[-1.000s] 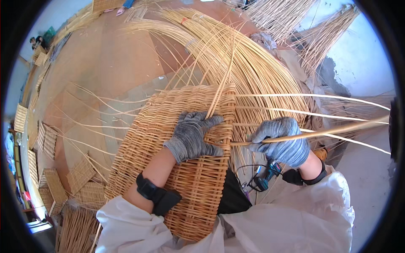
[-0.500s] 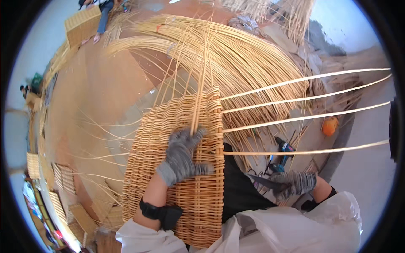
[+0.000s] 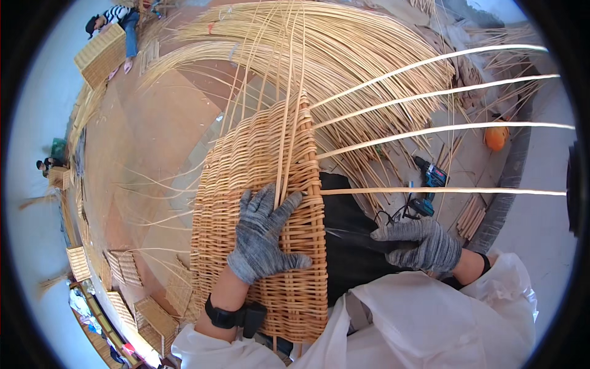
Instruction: Manually weaving long wicker strips into a flat panel for a basket or furniture piece.
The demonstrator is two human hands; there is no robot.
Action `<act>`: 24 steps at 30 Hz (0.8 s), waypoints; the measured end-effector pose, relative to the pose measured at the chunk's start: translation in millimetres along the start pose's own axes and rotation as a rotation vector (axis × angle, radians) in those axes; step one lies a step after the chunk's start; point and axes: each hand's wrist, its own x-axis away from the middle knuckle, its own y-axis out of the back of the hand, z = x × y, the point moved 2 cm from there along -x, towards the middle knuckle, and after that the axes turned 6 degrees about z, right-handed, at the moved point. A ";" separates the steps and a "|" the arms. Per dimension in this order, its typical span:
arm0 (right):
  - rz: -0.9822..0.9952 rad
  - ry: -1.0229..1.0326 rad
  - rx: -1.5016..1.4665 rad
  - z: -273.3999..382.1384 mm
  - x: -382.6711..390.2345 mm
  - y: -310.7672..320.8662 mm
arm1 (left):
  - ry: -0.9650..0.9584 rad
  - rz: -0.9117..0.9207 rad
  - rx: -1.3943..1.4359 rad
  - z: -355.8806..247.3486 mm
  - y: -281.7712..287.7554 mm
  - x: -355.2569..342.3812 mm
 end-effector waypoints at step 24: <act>0.476 -0.362 0.094 30.2 -78.7 66.8 | 0.106 0.054 0.018 4.0 -7.7 -15.6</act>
